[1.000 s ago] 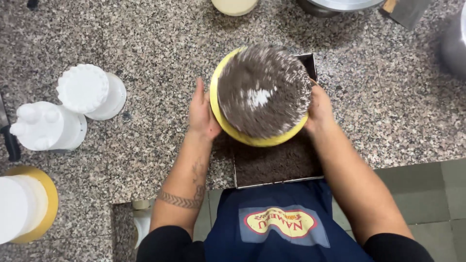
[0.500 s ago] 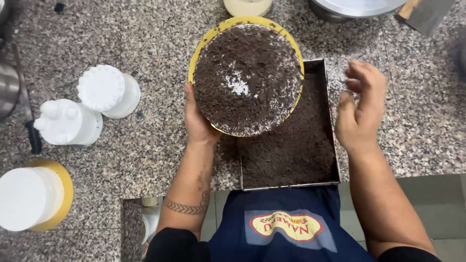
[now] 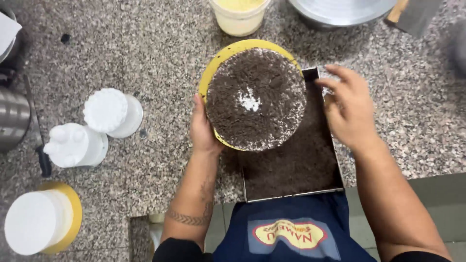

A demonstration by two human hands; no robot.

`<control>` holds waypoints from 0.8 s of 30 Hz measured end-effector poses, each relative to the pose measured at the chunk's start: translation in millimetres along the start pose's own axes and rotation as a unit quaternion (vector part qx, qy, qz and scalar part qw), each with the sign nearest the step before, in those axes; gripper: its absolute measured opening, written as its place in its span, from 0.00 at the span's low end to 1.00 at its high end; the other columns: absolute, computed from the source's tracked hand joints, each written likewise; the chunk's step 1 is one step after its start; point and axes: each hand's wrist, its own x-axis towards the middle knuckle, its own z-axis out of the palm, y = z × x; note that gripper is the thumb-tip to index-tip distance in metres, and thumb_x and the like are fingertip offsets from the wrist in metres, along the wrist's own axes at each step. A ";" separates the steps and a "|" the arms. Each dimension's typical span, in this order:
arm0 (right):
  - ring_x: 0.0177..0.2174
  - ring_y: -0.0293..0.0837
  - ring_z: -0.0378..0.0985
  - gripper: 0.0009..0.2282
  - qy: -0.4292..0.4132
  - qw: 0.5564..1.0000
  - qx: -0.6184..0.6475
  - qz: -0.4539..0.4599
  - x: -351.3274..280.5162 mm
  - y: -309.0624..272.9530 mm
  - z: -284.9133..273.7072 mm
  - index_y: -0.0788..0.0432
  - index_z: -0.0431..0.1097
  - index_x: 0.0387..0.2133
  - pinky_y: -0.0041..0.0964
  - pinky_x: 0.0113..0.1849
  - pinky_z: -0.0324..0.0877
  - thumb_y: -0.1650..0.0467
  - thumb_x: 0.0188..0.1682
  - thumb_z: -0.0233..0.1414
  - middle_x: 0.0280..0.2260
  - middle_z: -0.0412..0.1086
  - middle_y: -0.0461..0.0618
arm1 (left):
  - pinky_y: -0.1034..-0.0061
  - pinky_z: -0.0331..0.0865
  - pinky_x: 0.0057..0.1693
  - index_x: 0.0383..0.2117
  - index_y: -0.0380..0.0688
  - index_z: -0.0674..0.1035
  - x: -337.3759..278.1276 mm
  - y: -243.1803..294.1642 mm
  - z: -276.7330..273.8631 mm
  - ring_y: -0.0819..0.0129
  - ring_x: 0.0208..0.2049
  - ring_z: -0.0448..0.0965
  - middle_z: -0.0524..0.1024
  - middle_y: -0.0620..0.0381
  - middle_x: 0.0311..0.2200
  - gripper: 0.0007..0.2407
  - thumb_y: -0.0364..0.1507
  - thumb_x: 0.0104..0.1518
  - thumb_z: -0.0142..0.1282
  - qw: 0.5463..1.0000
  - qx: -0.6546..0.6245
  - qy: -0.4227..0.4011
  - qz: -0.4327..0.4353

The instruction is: Coating the sides and top of a cake with chocolate crumbles.

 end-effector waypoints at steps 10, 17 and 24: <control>0.61 0.53 0.66 0.20 0.049 0.964 0.229 0.127 -8.0 7.4 9.9 0.61 0.62 0.60 0.51 0.60 0.68 0.59 0.63 0.46 0.61 0.61 0.59 | 0.56 0.75 0.57 0.60 0.40 0.70 5.5 -27.9 -15.9 0.54 0.51 0.79 0.76 0.45 0.51 0.27 0.50 0.69 0.36 0.998 -0.055 -0.036 -0.025; 0.49 0.49 0.75 0.19 0.004 0.616 0.627 0.476 -19.3 47.4 79.3 0.59 0.68 0.53 0.50 0.49 0.73 0.59 0.56 0.47 0.51 0.72 0.55 | 0.55 0.71 0.62 0.61 0.38 0.71 13.0 -43.3 -21.6 0.52 0.56 0.76 0.74 0.43 0.56 0.26 0.49 0.69 0.38 0.993 -0.050 -0.066 -0.089; 0.44 0.49 0.79 0.16 0.038 0.629 0.690 0.356 -4.0 33.3 53.3 0.65 0.70 0.54 0.49 0.47 0.76 0.67 0.58 0.50 0.47 0.74 0.56 | 0.49 0.69 0.63 0.60 0.34 0.72 25.9 -46.7 -13.8 0.47 0.55 0.75 0.75 0.40 0.53 0.28 0.50 0.72 0.40 0.994 -0.014 -0.090 -0.067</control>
